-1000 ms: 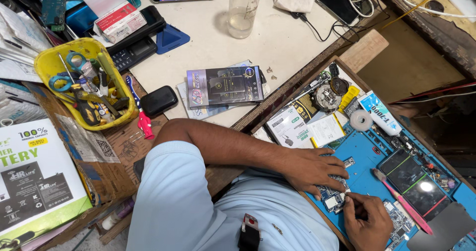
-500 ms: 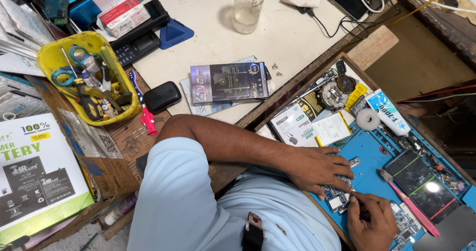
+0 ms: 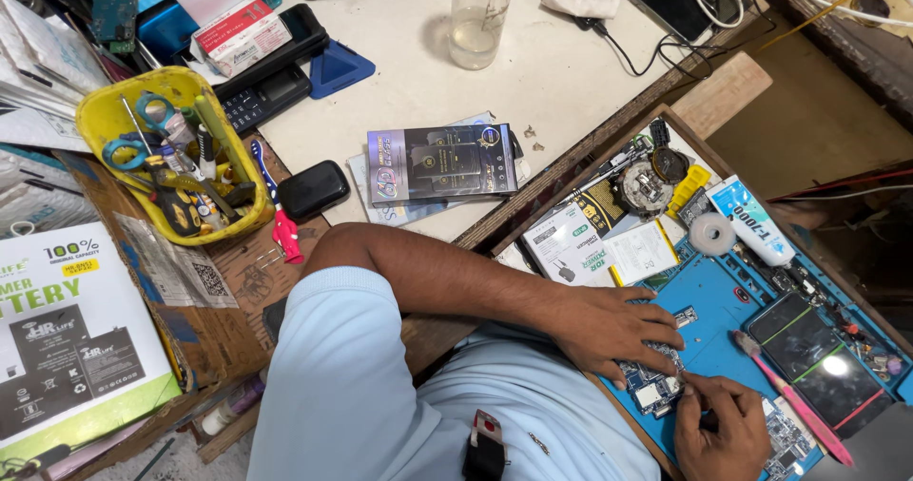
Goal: The person uses a small metal tool to scrape and clean specific areas on a blue circuit board. They repeatedly rub the tool across solder points and component edges on the board while it rests on a blue work mat.
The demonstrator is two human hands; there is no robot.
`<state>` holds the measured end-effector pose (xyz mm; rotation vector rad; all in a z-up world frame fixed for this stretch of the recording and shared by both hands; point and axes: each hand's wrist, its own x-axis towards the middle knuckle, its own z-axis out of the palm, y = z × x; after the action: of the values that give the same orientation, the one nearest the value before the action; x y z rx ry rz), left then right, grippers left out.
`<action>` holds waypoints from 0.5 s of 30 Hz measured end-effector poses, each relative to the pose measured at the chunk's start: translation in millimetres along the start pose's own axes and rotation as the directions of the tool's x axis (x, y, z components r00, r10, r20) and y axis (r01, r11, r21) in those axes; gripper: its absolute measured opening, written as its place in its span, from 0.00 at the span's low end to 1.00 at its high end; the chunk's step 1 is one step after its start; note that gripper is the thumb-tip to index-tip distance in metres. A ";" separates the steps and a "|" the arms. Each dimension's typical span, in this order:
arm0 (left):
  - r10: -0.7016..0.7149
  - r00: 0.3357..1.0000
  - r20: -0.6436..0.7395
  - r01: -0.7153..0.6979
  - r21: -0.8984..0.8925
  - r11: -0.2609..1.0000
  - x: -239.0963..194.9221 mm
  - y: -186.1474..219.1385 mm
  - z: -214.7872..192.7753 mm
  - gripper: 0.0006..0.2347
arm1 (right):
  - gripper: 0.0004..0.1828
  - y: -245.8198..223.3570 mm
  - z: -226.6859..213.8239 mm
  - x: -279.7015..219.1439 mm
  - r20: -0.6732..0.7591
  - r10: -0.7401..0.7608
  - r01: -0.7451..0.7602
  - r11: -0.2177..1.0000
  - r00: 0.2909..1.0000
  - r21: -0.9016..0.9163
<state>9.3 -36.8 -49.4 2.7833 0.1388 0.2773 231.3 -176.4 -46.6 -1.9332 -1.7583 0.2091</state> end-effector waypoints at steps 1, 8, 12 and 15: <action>0.001 1.000 -0.006 -0.001 0.000 1.000 0.4 0.0 1.2 0.30 | 0.09 0.3 -0.3 -0.2 -0.005 0.003 -0.003 1.000 1.000 0.001; -0.001 1.000 -0.013 0.001 -0.006 1.000 -0.1 0.2 3.3 0.30 | 0.10 -1.5 -3.5 -2.0 0.007 0.010 -0.010 1.000 1.000 0.005; 0.003 1.000 -0.011 -0.003 -0.002 1.000 0.1 1.1 1.0 0.30 | 0.10 0.1 -2.9 -0.4 0.005 -0.011 0.011 1.000 1.000 -0.012; -0.001 1.000 0.000 0.001 -0.001 1.000 0.7 0.9 0.6 0.29 | 0.10 2.4 -1.6 0.0 0.004 -0.022 0.022 1.000 1.000 -0.007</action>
<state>10.1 -37.8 -49.5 2.7821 0.1395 0.2773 234.1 -176.8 -46.3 -1.9181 -1.7842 0.1989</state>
